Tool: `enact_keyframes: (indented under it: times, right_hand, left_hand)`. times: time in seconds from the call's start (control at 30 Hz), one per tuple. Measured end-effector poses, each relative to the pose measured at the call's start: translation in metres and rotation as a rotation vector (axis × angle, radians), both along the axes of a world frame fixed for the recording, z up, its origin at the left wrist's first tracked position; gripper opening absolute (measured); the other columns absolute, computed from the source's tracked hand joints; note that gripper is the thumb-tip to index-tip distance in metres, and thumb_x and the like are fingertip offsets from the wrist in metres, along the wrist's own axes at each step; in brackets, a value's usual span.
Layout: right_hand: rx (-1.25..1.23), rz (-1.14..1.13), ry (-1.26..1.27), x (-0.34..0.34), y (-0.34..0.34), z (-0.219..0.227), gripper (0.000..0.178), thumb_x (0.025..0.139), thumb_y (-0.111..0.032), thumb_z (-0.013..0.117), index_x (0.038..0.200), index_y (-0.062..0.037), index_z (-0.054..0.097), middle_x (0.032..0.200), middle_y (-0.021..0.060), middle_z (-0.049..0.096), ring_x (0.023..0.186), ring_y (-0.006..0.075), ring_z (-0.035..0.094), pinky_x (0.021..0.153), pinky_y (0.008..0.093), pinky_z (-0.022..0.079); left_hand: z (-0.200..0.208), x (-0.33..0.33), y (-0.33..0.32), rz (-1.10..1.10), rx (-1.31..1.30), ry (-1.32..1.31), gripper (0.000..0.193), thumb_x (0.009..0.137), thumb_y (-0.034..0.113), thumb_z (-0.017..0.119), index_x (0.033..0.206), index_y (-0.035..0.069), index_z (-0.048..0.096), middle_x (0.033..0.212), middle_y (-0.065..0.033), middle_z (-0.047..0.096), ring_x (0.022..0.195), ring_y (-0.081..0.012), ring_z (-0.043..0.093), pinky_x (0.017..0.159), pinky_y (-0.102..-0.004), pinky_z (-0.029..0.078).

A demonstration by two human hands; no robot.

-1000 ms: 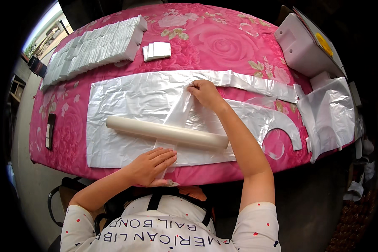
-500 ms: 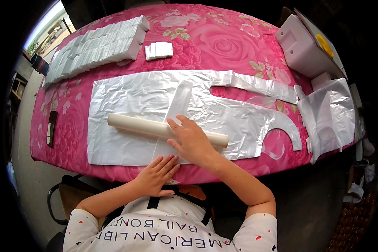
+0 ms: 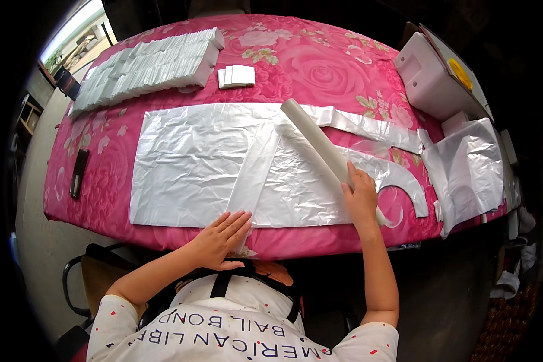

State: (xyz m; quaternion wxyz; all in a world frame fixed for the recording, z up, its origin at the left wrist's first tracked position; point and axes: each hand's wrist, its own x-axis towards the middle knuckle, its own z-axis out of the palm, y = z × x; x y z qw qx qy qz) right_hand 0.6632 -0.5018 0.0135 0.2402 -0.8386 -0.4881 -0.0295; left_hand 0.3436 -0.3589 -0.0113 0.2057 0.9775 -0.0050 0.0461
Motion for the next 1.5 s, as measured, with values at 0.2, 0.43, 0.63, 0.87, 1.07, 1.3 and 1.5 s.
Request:
enact_keyframes:
  times: [0.2, 0.43, 0.63, 0.87, 1.07, 1.3, 1.5]
  right_hand:
    - [-0.105, 0.471, 0.175, -0.075, 0.001, 0.018, 0.053, 0.070, 0.000, 0.062, 0.120, -0.0137, 0.054, 0.110, 0.0090, 0.055, 0.101, 0.0278, 0.050, 0.094, 0.0405, 0.036]
    - [-0.069, 0.498, 0.065, -0.082, 0.049, 0.005, 0.051, 0.071, 0.002, 0.058, 0.119, -0.0146, 0.055, 0.112, 0.0060, 0.056, 0.108, 0.0244, 0.050, 0.102, 0.0500, 0.027]
    - [0.049, 0.491, -0.032, -0.055, 0.126, -0.011, 0.048, 0.074, 0.003, 0.056, 0.118, -0.0158, 0.056, 0.112, 0.0052, 0.056, 0.108, 0.0233, 0.050, 0.103, 0.0466, 0.027]
    - [0.127, 0.422, -0.047, -0.044, 0.162, -0.014, 0.047, 0.073, 0.002, 0.058, 0.117, -0.0138, 0.057, 0.116, 0.0077, 0.055, 0.114, 0.0249, 0.046, 0.105, 0.0424, 0.026]
    - [0.019, 0.793, 0.170, -0.086, 0.104, -0.010, 0.053, 0.069, 0.007, 0.053, 0.120, -0.0057, 0.052, 0.125, 0.0119, 0.050, 0.118, 0.0298, 0.043, 0.101, 0.0382, 0.034]
    - [-0.064, 0.902, 0.197, -0.130, 0.060, -0.012, 0.047, 0.067, 0.003, 0.055, 0.114, -0.0018, 0.054, 0.122, 0.0133, 0.051, 0.116, 0.0299, 0.046, 0.098, 0.0375, 0.038]
    - [0.044, 0.788, 0.129, -0.134, 0.053, -0.025, 0.036, 0.070, 0.000, 0.056, 0.106, -0.0026, 0.058, 0.116, 0.0126, 0.055, 0.108, 0.0289, 0.051, 0.091, 0.0367, 0.043]
  left_hand:
    - [-0.012, -0.002, -0.024, 0.101, 0.156, 0.051, 0.070, 0.074, 0.028, 0.058, 0.133, -0.002, 0.033, 0.142, -0.0186, 0.026, 0.133, -0.0302, 0.023, 0.109, -0.0436, 0.016]
    - [-0.028, 0.000, -0.052, 0.218, 0.220, 0.010, 0.070, 0.070, 0.021, 0.059, 0.134, 0.004, 0.035, 0.142, -0.0195, 0.027, 0.132, -0.0319, 0.025, 0.107, -0.0461, 0.019]
    - [-0.033, 0.001, -0.056, 0.250, 0.274, -0.012, 0.061, 0.074, 0.014, 0.051, 0.133, 0.004, 0.038, 0.141, -0.0184, 0.030, 0.133, -0.0306, 0.026, 0.107, -0.0451, 0.018]
    - [-0.023, -0.005, -0.047, 0.143, 0.272, -0.029, 0.053, 0.080, 0.012, 0.044, 0.132, 0.000, 0.037, 0.141, -0.0165, 0.031, 0.133, -0.0284, 0.027, 0.107, -0.0423, 0.021]
    - [-0.011, -0.022, -0.022, 0.095, 0.158, -0.085, 0.046, 0.080, 0.013, 0.047, 0.124, -0.002, 0.044, 0.134, -0.0151, 0.040, 0.127, -0.0266, 0.037, 0.104, -0.0415, 0.030]
    - [-0.006, -0.024, -0.003, -0.028, -0.157, -0.321, 0.041, 0.076, 0.007, 0.055, 0.117, 0.001, 0.052, 0.125, -0.0131, 0.050, 0.118, -0.0252, 0.047, 0.101, -0.0400, 0.035]
    - [0.006, -0.003, 0.012, 0.142, -0.009, -0.223, 0.052, 0.071, 0.016, 0.060, 0.119, 0.000, 0.049, 0.124, -0.0151, 0.051, 0.117, -0.0278, 0.048, 0.099, -0.0413, 0.036]
